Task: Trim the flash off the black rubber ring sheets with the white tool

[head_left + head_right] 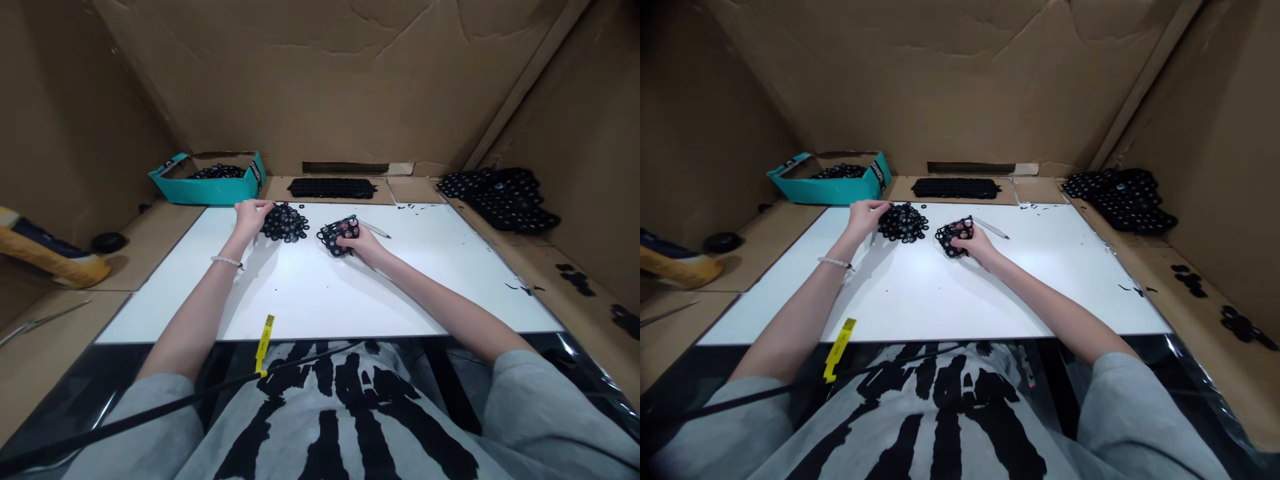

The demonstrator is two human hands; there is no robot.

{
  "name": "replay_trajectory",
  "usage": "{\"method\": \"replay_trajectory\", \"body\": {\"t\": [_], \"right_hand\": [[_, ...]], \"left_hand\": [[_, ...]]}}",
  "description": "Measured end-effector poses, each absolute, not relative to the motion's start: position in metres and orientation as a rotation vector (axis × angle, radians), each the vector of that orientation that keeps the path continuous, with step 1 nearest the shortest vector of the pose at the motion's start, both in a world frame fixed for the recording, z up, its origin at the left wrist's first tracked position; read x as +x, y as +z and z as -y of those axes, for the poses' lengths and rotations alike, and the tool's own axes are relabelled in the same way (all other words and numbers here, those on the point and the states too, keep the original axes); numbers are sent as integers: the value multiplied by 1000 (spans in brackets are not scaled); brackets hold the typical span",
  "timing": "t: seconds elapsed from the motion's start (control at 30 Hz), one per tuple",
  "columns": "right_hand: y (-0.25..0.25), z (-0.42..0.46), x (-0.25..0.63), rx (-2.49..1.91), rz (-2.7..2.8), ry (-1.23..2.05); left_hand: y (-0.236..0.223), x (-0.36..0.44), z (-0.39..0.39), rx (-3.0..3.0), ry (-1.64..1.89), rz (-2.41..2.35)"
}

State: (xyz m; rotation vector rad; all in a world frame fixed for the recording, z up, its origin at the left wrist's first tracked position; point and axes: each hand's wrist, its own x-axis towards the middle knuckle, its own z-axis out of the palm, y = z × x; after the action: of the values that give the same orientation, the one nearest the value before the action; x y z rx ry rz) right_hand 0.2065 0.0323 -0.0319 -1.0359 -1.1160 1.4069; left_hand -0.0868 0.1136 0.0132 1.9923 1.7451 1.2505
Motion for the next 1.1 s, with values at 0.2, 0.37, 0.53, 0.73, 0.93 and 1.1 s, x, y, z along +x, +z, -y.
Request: {"method": "replay_trajectory", "body": {"t": [0.2,0.37,0.53,0.73,0.93,1.1], "right_hand": [[-31,-30,206,-1031,1134,1423],[-30,-29,204,-1033,1122,1417],[-33,-28,200,-977,1126,1406],[-27,-21,193,-860,1069,1480],[-26,-17,194,-931,978,1655],[-30,-17,192,-826,716,1762]], "left_hand": [[-1,-82,-111,2197,1151,-1930],[18,-59,-90,2317,1199,-1717],[23,-17,-53,2511,856,-1158],[10,6,-33,2228,824,-1199],[-2,4,-40,1756,1014,-1213],[-6,7,-40,1505,1270,-1254]]}}
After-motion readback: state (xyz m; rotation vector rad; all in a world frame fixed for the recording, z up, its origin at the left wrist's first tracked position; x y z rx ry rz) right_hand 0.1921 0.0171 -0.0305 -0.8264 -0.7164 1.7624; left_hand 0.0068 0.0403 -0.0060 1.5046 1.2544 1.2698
